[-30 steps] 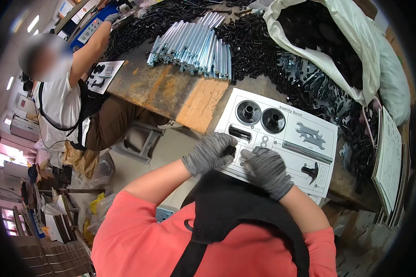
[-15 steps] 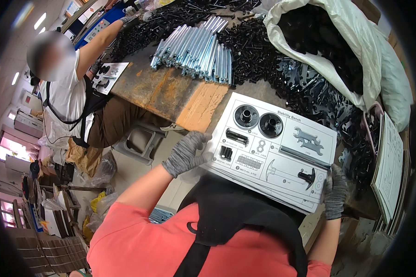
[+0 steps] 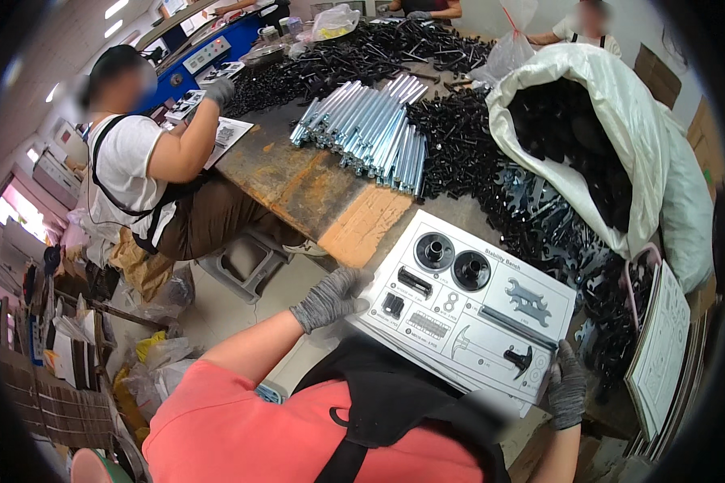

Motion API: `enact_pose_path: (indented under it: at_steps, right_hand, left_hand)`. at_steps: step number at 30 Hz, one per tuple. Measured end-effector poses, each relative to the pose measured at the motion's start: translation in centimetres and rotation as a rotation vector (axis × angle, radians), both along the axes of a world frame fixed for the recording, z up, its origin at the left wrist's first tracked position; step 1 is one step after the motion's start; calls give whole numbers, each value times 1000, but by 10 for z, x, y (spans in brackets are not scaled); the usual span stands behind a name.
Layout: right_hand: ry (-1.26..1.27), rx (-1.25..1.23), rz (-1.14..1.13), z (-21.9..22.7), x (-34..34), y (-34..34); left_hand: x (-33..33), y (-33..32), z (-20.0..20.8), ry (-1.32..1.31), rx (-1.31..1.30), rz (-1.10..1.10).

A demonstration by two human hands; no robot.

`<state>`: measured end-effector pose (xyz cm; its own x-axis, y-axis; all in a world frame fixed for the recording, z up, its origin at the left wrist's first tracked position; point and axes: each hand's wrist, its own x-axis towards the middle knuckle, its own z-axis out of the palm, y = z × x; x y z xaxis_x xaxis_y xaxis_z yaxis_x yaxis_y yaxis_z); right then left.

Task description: The person assembles tool kits by placing metal tools and black plastic parts into designated slots on printed cardboard inserts. They repeatedly pick up items from piles on the table, position them on the templates, and move completed inserts aside.

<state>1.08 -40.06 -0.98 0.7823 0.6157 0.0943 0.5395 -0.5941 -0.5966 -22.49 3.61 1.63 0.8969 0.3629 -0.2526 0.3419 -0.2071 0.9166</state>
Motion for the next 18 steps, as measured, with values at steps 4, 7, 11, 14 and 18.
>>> enact_pose_path:
  at_steps: [4,7,11,14,18]
  right_hand:
    - [202,85,-6,8,-5,4]
    - [267,108,18,13,-5,9]
    - [178,14,75,11,-4,10]
    - [226,18,130,29,-19,34]
    - [152,26,234,31,-30,66]
  left_hand:
    - [1,0,-2,-117,-143,21]
    - [-4,7,-12,-122,-276,90]
    - [-14,14,-24,-217,-437,223]
    - [-21,15,-27,-336,-510,345]
    - [-29,35,-51,-501,-666,576]
